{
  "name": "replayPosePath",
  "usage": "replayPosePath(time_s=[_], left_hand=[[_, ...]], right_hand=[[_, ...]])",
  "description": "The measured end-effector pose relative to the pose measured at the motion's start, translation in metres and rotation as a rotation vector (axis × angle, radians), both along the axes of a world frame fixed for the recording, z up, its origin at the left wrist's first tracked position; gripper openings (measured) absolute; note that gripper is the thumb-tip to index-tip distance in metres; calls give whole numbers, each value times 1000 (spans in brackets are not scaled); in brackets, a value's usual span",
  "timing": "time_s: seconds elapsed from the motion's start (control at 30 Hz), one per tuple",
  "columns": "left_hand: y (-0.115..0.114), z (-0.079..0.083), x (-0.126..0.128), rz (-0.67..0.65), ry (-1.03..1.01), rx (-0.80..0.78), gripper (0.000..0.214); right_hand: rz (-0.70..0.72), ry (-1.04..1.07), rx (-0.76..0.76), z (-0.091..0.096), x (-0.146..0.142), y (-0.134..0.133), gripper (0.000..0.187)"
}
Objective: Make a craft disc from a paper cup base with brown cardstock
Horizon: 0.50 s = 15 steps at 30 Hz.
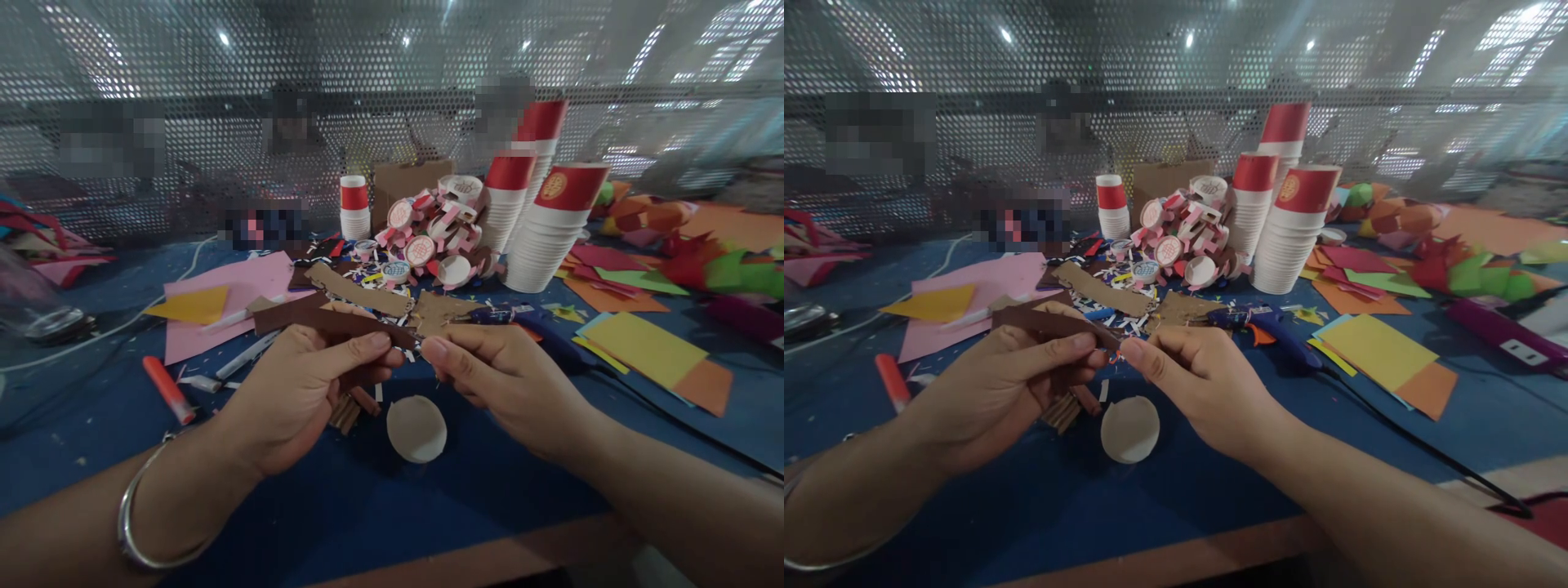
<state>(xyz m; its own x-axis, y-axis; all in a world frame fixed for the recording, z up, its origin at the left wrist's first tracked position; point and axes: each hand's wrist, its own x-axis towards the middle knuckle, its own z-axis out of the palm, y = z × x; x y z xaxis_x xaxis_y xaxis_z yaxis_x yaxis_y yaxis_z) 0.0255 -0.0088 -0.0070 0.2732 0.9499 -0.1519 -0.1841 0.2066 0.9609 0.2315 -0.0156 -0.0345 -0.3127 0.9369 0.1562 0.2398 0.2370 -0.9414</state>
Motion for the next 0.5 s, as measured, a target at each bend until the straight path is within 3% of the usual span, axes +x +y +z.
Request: replayPosePath(time_s=[0.2,0.4,0.5], left_hand=[[-2,1,-1,8,-45,33,3],[-3,6,0,53,-67,-64,6],[-3,7,0,87,-82,-39,9]], right_hand=[[-2,8,7,1,0,0,56],[-19,2,16,0,0,1,57],[-16,45,-8,-1,0,2,54]])
